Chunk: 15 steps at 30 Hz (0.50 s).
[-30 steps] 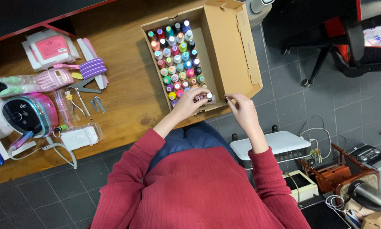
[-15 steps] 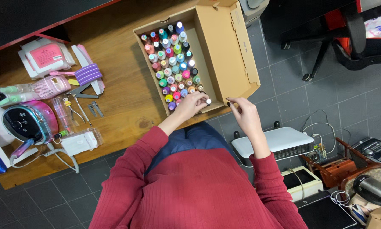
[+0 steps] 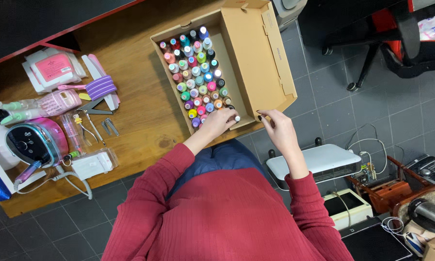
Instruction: The person sorts nail polish bottles from a cardboard box, places some on hexagonal shelves, and then puts others back into the box before closing it.
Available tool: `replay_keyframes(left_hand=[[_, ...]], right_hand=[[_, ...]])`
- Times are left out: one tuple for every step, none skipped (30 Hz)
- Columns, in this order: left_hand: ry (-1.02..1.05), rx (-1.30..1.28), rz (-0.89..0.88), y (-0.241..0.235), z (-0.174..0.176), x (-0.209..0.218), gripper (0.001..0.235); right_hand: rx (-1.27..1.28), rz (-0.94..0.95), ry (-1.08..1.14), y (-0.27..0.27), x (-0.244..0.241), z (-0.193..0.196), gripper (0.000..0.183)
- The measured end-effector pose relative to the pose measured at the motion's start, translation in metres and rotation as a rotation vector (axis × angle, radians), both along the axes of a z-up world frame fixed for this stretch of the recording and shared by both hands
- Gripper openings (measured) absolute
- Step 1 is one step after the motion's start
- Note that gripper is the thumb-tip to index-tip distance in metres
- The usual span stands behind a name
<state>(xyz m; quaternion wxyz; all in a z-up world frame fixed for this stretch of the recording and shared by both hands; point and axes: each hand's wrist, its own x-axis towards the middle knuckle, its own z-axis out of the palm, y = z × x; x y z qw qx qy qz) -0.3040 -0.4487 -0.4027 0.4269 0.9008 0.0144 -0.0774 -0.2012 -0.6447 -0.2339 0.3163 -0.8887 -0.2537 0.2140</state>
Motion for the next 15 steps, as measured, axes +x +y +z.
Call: replay_keyframes(left_hand=[[0.001, 0.000, -0.002, 0.000, -0.005, 0.000, 0.020], [0.002, 0.045, -0.023, -0.001, -0.010, 0.000, 0.018], [0.002, 0.090, -0.043, -0.001, -0.015, 0.001, 0.017], [0.001, 0.090, -0.046, -0.003, -0.022, 0.000, 0.017], [-0.034, 0.152, -0.061, -0.004, -0.030, -0.001, 0.012], [-0.069, 0.214, -0.076, -0.006, -0.037, -0.002, 0.010], [-0.070, 0.214, -0.077, -0.006, -0.037, -0.002, 0.010], [-0.085, 0.266, -0.075, -0.006, -0.037, -0.002, 0.008], [-0.099, 0.318, -0.072, -0.007, -0.036, -0.003, 0.007], [-0.101, 0.319, -0.073, -0.008, -0.038, -0.003, 0.007], [-0.109, 0.358, -0.079, -0.008, -0.040, -0.004, 0.006], [-0.118, 0.398, -0.086, -0.009, -0.041, -0.004, 0.006], [-0.120, 0.399, -0.086, -0.010, -0.043, -0.004, 0.006], [-0.127, 0.421, -0.085, -0.011, -0.044, -0.004, 0.007], [-0.134, 0.443, -0.083, -0.012, -0.046, -0.003, 0.007]], right_hand=[[0.000, -0.002, 0.001, -0.001, 0.000, -0.001, 0.020], [-0.003, 0.006, -0.008, -0.002, 0.000, -0.002, 0.020], [-0.005, 0.015, -0.017, -0.003, 0.001, -0.003, 0.020], [-0.005, 0.013, -0.018, -0.003, 0.001, -0.003, 0.020], [0.000, 0.004, -0.005, -0.004, 0.001, -0.003, 0.021], [0.006, -0.004, 0.008, -0.004, 0.001, -0.002, 0.021], [0.006, -0.005, 0.007, -0.004, 0.001, -0.004, 0.021], [0.009, 0.002, 0.002, -0.005, 0.002, -0.005, 0.021], [0.012, 0.009, -0.003, -0.006, 0.002, -0.007, 0.021], [0.012, 0.008, -0.004, -0.005, 0.002, -0.006, 0.021], [0.011, 0.008, -0.006, -0.005, 0.002, -0.006, 0.021], [0.009, 0.009, -0.007, -0.005, 0.002, -0.005, 0.021], [0.010, 0.008, -0.009, -0.005, 0.002, -0.005, 0.021], [0.011, 0.005, -0.007, -0.005, 0.003, -0.006, 0.021], [0.011, 0.002, -0.005, -0.005, 0.004, -0.006, 0.021]])
